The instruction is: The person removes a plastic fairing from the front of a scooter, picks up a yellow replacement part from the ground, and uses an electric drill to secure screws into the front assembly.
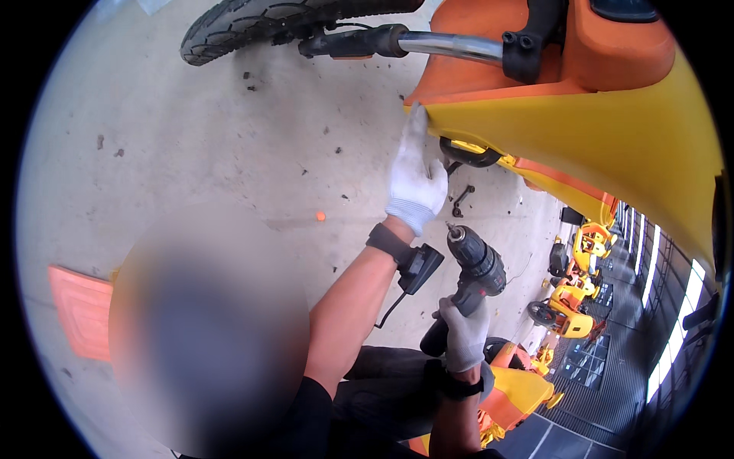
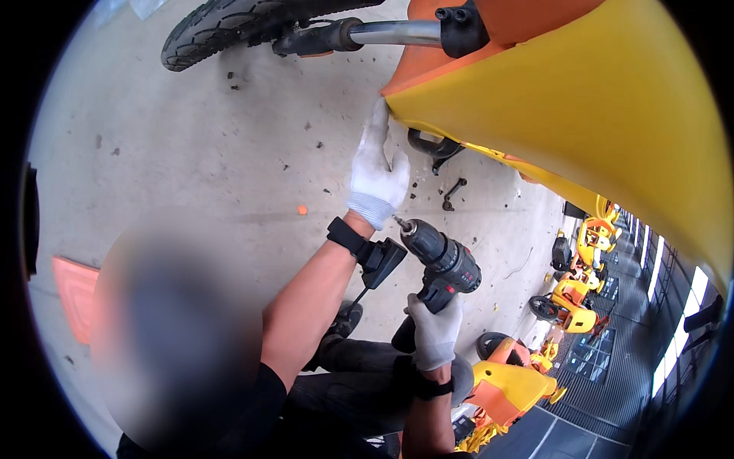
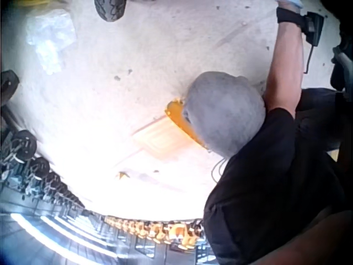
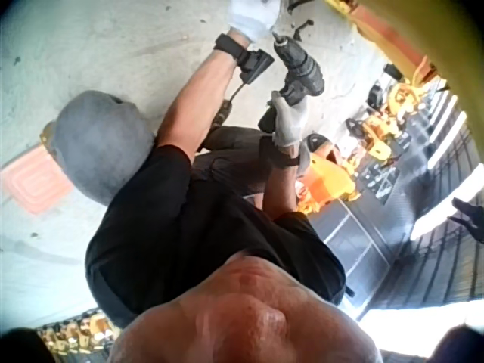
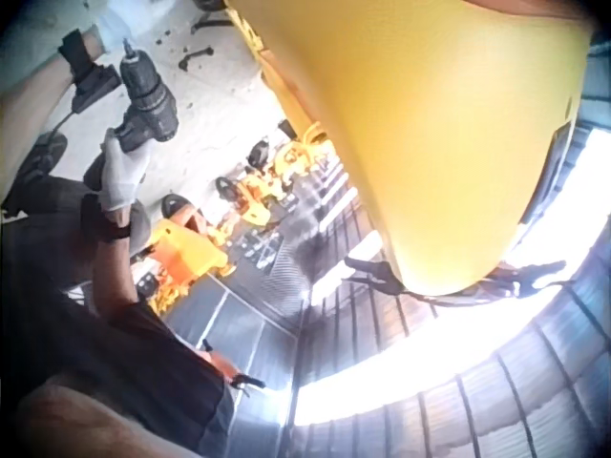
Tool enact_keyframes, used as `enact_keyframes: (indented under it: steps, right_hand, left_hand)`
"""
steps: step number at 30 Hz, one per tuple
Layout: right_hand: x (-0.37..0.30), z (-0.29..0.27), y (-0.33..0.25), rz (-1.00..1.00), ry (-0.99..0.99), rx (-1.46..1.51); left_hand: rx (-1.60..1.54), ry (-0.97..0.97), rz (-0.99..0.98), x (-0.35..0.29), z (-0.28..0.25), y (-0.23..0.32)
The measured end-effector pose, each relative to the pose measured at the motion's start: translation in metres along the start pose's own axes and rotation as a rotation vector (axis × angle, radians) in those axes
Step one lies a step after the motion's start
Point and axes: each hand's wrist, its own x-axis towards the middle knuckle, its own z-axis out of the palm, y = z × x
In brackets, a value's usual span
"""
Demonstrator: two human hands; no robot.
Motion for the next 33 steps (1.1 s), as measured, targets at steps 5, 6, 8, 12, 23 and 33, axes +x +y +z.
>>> enact_keyframes:
  steps: [5,6,8,12,23,33]
  right_hand:
    - [-0.008,0.013,-0.071,-0.235,-0.258,-0.342]
    - [-0.008,0.019,-0.086,-0.317,-0.343,-0.311]
    - [-0.001,0.046,-0.108,-0.478,-0.447,-0.347]
    - [0.001,0.096,-0.138,-0.696,-0.544,-0.540]
    - [0.020,0.131,-0.173,-0.634,-0.731,-0.597]
    - [0.049,0.147,-0.171,-0.639,-0.621,-0.463]
  left_hand:
    - [0.164,0.015,0.004,0.002,0.010,0.011]
    - [0.151,0.032,-0.051,0.003,0.015,0.014]
    - [0.261,0.084,-0.052,0.005,0.024,0.019]
    - [0.468,0.179,-0.110,0.012,0.040,0.026]
    - [0.303,0.412,0.053,0.020,0.051,0.012]
    - [0.219,0.328,-0.021,0.021,0.041,0.017]
